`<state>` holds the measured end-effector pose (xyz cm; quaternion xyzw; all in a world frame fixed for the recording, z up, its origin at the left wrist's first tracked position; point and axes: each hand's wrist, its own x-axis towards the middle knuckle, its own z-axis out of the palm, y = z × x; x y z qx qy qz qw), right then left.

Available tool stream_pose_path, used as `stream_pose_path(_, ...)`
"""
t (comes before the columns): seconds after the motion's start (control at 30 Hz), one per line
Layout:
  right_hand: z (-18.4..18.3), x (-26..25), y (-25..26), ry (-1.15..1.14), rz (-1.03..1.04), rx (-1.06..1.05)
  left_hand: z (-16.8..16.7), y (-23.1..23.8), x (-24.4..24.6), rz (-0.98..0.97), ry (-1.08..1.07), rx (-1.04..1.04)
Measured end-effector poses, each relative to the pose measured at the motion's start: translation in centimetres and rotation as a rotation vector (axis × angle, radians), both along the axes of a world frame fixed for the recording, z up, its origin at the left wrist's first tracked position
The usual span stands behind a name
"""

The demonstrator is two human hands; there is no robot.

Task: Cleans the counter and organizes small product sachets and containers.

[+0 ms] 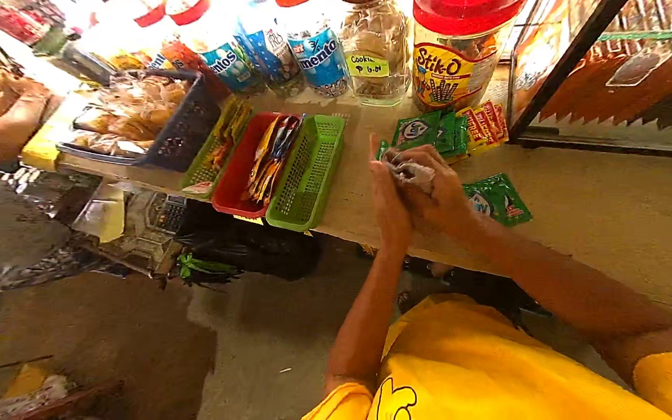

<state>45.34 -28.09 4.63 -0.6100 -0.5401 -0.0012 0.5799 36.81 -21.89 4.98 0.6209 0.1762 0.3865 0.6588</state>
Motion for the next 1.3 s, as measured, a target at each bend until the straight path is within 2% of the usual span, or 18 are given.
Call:
stream_pose_path(0.13, 1.4, 1.0, -0.9, 0.215, -0.108, -0.088, -0.7, -3.3, -0.3, -0.054, 0.079, 0.082)
stream_pose_path(0.23, 1.2, -0.2, -0.9, 0.056, -0.056, -0.047, 0.3, -0.3, 0.0, -0.05, 0.05, 0.093)
stream_pose_path(0.33, 0.3, -0.7, -0.3, -0.037, 0.001, -0.028, 1.0, 1.7, 0.6, -0.034, -0.06, -0.083)
stream_pose_path(0.43, 0.9, 0.8, -0.6, 0.064, -0.049, -0.033, 0.5, -1.2, -0.2, -0.045, 0.068, 0.017)
stream_pose_path(0.53, 1.1, 1.5, -0.6, 0.194, -0.181, -0.04, 0.2, -2.6, -0.6, -0.145, 0.109, 0.065)
stream_pose_path(0.7, -0.1, -1.0, 0.0, -0.06, -0.037, -0.021, 0.9, 2.4, 0.0, -0.092, 0.042, -0.104)
stream_pose_path(0.77, -0.3, -0.6, 0.2, -0.062, -0.022, -0.015, 1.1, 2.2, 0.1, -0.081, 0.01, -0.125)
stream_pose_path(0.93, 0.6, 1.1, -0.3, 0.096, -0.176, -0.104, -0.6, -0.6, 0.0, -0.164, 0.067, -0.092)
stream_pose_path(1.13, -0.8, -1.0, 0.9, -0.128, -0.098, -0.043, 0.1, 2.7, 0.4, -0.11, -0.04, -0.269)
stream_pose_path(1.23, 0.8, 0.6, 0.7, -0.082, -0.142, -0.075, 0.5, 1.2, -0.3, -0.061, 0.119, -0.187)
stream_pose_path(1.3, 2.5, 2.4, 0.2, 0.033, -0.214, -0.085, 0.4, 0.5, -0.3, -0.114, 0.22, -0.101)
